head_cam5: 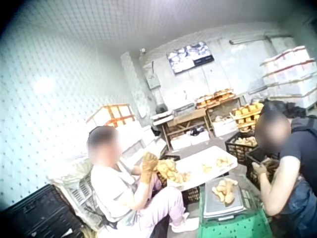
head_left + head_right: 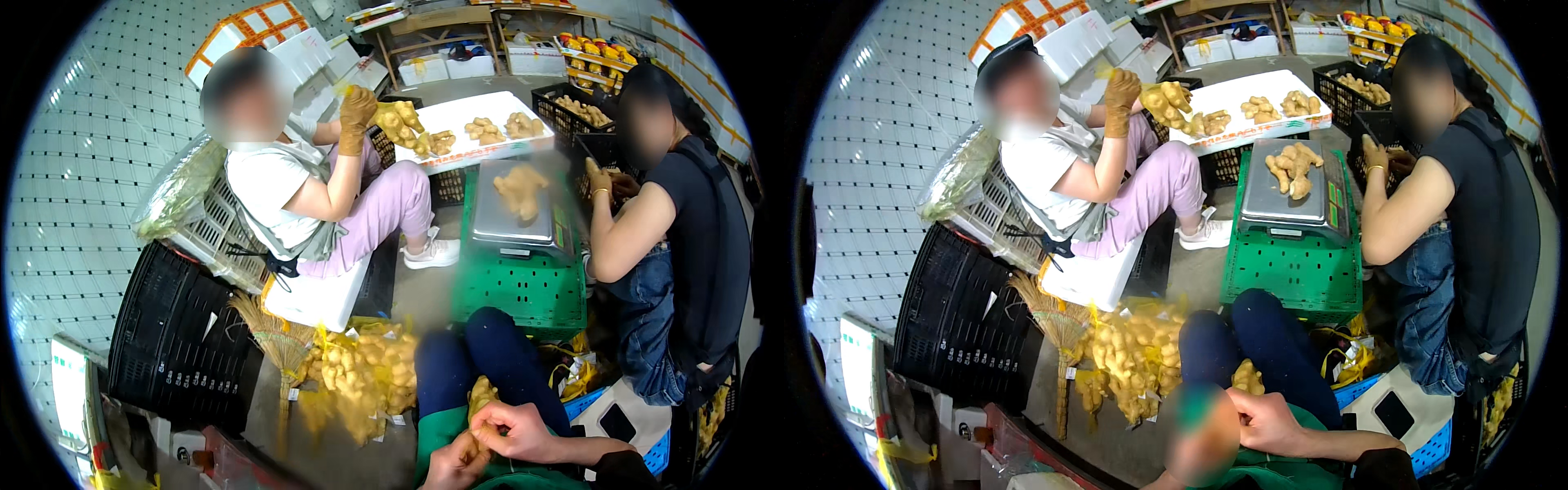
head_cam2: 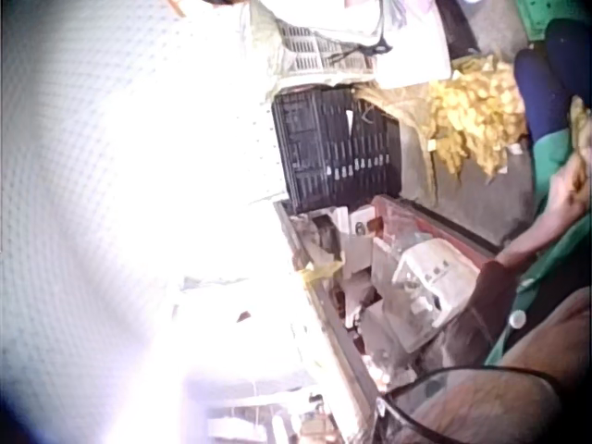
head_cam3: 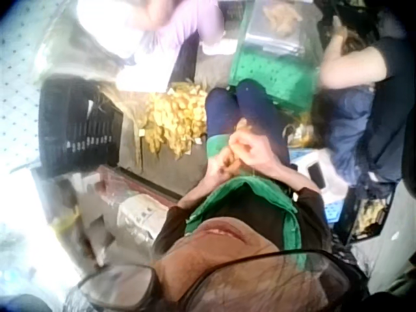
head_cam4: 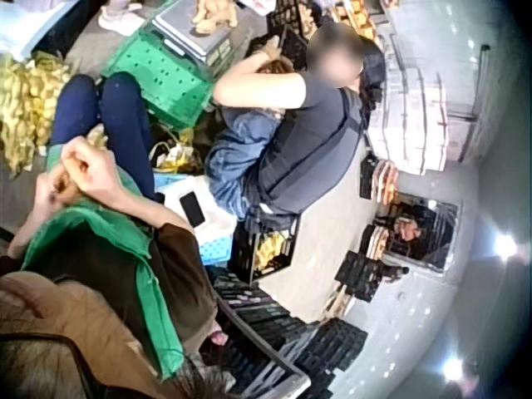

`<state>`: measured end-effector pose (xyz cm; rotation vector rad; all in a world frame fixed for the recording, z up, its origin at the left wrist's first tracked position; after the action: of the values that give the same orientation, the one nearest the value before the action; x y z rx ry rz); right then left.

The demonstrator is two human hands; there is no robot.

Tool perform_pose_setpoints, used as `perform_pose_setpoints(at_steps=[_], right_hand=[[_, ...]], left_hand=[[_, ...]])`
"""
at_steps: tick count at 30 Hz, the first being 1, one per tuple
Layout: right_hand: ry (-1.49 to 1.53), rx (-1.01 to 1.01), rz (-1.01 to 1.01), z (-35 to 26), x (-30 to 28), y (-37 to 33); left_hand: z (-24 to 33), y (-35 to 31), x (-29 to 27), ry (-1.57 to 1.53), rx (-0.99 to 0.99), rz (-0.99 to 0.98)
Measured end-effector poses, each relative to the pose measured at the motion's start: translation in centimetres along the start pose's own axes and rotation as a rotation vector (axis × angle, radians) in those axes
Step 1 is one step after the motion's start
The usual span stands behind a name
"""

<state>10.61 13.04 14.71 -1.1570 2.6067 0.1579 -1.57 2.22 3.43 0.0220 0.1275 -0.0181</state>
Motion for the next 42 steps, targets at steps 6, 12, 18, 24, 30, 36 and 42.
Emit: perform_pose_setpoints(at_steps=[6,12,18,24,30,36,42], right_hand=[[-0.369,-0.313,0.11,-1.2,-2.6,0.1],[-0.373,-0.255,-0.088,2.9,1.4,-1.3],[-0.183,-0.378,0.008,2.4,1.8,-2.1],[-0.343,-0.288,0.344,0.6,-1.0,-1.4],[-0.292,-0.594,0.241,-6.0,-1.6,0.5],[-0.359,-0.765,0.183,-5.8,-1.1,-0.2],[-0.56,-0.828,0.356,-6.8,-3.1,0.6]], left_hand=[[7.5,1.3,-2.3,0.025,0.117,0.079],[6.0,1.5,-0.3,0.029,0.152,-0.012],[-0.2,-0.6,0.0,-0.644,-0.219,0.113],[8.9,4.5,-1.6,0.21,0.236,0.02],[14.9,4.5,-1.8,0.023,0.305,-0.167],[12.2,4.4,-0.2,-0.198,0.29,-0.22],[9.1,5.1,-0.3,-0.199,0.327,-0.163]])
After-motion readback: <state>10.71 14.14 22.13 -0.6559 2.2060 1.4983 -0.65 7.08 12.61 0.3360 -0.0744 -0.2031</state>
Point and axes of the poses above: each hand's wrist, its own y-axis towards the middle knuckle, its own x-axis out of the palm, z = x × y, the point moved 5 cm from there along y, towards the middle knuckle, and after that the axes turned 11 degrees about -y, right-handed, at the moved point
